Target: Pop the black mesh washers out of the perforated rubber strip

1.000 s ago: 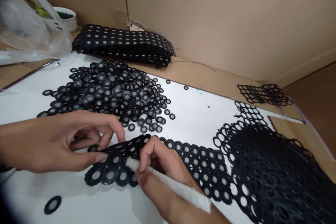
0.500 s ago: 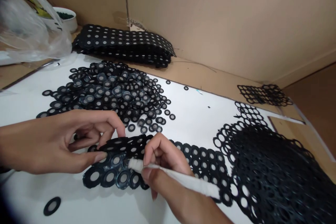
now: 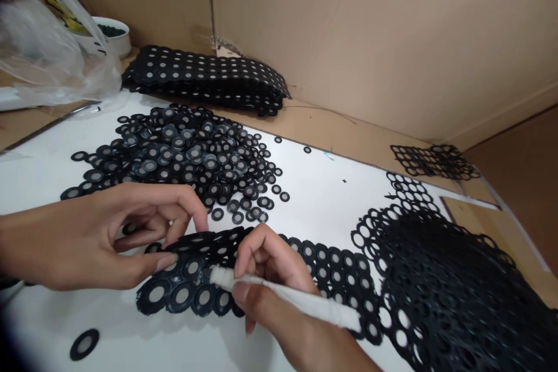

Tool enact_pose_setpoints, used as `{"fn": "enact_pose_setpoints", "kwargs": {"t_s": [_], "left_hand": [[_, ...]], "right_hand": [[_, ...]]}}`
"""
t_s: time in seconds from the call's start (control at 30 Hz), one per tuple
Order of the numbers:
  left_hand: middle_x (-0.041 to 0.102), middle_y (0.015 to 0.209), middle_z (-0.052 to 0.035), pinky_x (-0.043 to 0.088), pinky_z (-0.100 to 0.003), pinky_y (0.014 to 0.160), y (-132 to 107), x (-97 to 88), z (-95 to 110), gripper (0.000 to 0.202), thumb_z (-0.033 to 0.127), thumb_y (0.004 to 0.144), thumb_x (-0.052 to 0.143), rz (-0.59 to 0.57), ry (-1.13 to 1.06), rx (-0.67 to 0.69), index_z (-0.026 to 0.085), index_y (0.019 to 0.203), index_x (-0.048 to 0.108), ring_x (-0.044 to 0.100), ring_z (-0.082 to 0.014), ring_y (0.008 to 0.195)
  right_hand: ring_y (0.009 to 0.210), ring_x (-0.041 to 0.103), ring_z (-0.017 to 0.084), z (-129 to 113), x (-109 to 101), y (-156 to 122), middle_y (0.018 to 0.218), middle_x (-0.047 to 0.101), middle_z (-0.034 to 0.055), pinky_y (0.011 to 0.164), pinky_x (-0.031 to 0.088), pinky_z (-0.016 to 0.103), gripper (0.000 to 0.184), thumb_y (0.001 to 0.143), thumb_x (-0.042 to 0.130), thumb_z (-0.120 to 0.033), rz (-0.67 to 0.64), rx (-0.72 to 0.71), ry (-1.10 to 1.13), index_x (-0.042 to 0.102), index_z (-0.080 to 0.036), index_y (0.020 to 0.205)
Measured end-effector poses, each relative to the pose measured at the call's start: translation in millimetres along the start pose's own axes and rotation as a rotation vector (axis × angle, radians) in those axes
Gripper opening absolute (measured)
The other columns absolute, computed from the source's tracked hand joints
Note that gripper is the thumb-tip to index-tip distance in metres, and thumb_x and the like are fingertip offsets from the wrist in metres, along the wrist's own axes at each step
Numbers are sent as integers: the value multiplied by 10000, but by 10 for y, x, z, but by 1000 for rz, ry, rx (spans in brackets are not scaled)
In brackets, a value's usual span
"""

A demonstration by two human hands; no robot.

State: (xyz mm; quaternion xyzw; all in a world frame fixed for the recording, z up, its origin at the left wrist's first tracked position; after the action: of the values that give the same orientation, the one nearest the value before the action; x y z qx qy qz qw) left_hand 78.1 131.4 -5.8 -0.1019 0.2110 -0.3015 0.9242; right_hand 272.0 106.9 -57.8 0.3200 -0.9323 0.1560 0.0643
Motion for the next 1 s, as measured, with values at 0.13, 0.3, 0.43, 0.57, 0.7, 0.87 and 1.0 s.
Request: {"fn": "enact_pose_setpoints", "kwargs": {"t_s": [0.13,0.3,0.43,0.57,0.7,0.87,1.0], "left_hand": [[557,754,78,321,-196,517,36,25,-38,312,329,942,803,-67,-10,10,314,1238,704,372,-93,594],[603,781,73,308,-207,510,43,71,-67,380,230,896,800,-55,-71,19,313,1255,704,369,-90,593],[575,764,82,299,-221,518,44,36,-114,386,272,916,807,-9,-59,22,323,1276,678,352,-92,588],[466,724,97,302,-218,510,72,5,-153,423,327,930,828,-32,-22,47,311,1310,643,344,-88,565],[411,740,89,254,-229,527,59,-8,-132,343,406,996,760,18,-19,36,289,1291,630,298,-89,591],[409,755,73,218,-284,548,6,11,-72,314,433,1000,745,71,-30,29,305,1261,626,269,-105,606],[387,773,80,237,-256,571,-7,31,-34,253,408,1050,654,64,8,54,307,1276,602,275,-100,626]], "right_hand": [[697,558,104,-21,17,-13,865,555,-30,636,533,170,198,1137,673,-394,4,-8,-81,600,-225,1063],[865,625,108,-151,160,15,969,681,-14,813,482,174,145,1042,717,-97,-59,-123,-303,741,-233,1083],[879,642,109,-144,145,33,997,718,-4,825,514,167,190,1007,727,-71,-58,-149,-262,790,-234,1082],[548,482,80,-29,-41,33,826,562,-36,500,448,172,110,1040,613,-274,18,-118,25,676,-210,975],[451,313,57,8,-137,37,729,424,-74,448,401,167,68,977,590,-255,61,-133,173,604,-207,932],[449,292,68,21,-101,61,638,368,-91,472,428,157,111,1061,611,-244,34,-99,176,658,-197,973],[461,311,72,29,-94,48,620,363,-95,500,437,164,130,1080,624,-269,21,-95,157,678,-195,987]]}}
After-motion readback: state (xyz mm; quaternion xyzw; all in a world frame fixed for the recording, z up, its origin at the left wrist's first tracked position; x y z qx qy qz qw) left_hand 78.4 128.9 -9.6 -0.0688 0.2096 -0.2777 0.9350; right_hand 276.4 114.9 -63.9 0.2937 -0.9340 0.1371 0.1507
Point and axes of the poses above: each hand's wrist, its own y-axis towards the middle knuckle, its own x-axis out of the palm, z = x × y, the point moved 9 cm from there along y, towards the middle knuckle
